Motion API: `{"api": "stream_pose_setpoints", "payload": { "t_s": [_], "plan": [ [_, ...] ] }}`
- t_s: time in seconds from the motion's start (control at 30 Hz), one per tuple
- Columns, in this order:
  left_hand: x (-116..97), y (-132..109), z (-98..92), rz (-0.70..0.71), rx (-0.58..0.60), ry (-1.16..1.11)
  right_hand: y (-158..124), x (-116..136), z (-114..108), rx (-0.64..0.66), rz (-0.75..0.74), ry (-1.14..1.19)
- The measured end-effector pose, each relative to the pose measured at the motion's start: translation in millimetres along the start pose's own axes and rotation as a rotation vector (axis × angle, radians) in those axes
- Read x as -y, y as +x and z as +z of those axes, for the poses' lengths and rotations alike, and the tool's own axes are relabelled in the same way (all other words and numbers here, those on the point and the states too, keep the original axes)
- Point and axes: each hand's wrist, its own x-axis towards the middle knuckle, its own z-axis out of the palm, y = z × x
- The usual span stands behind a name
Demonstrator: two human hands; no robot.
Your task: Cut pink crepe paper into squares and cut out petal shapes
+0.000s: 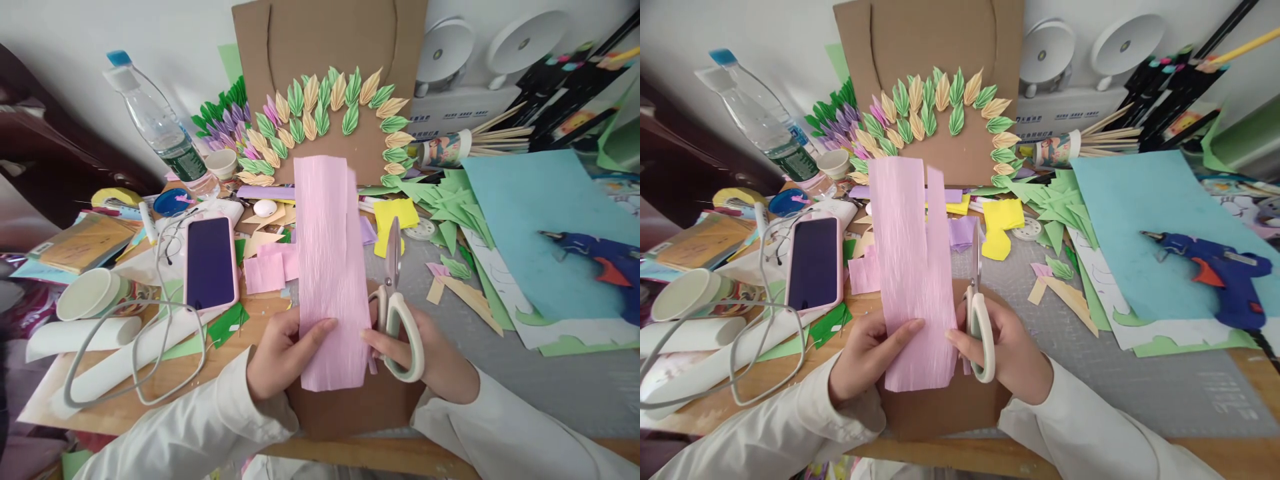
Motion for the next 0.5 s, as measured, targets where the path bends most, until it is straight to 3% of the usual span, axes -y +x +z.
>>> {"api": "stream_pose_setpoints", "payload": {
  "t_s": [0.17,0.27,0.37,0.5],
  "plan": [
    [-0.1,1.1,1.0,0.012,-0.040,0.047,1.2,0.7,1.3,-0.176,-0.024,-0.049],
    [-0.2,1.6,0.5,-0.013,-0.074,0.076,0.3,1.3,2.3,-0.215,-0.030,-0.040],
    [-0.8,4.1,-4.9,-0.046,-0.209,0.083,-1.8,2.7,2.9,-0.157,0.007,0.013],
    [-1.5,11.4,-19.5,-0.062,-0.540,0.042,-6.3,-4.3,4.6,0.068,0.043,0.138]
  ]
}}
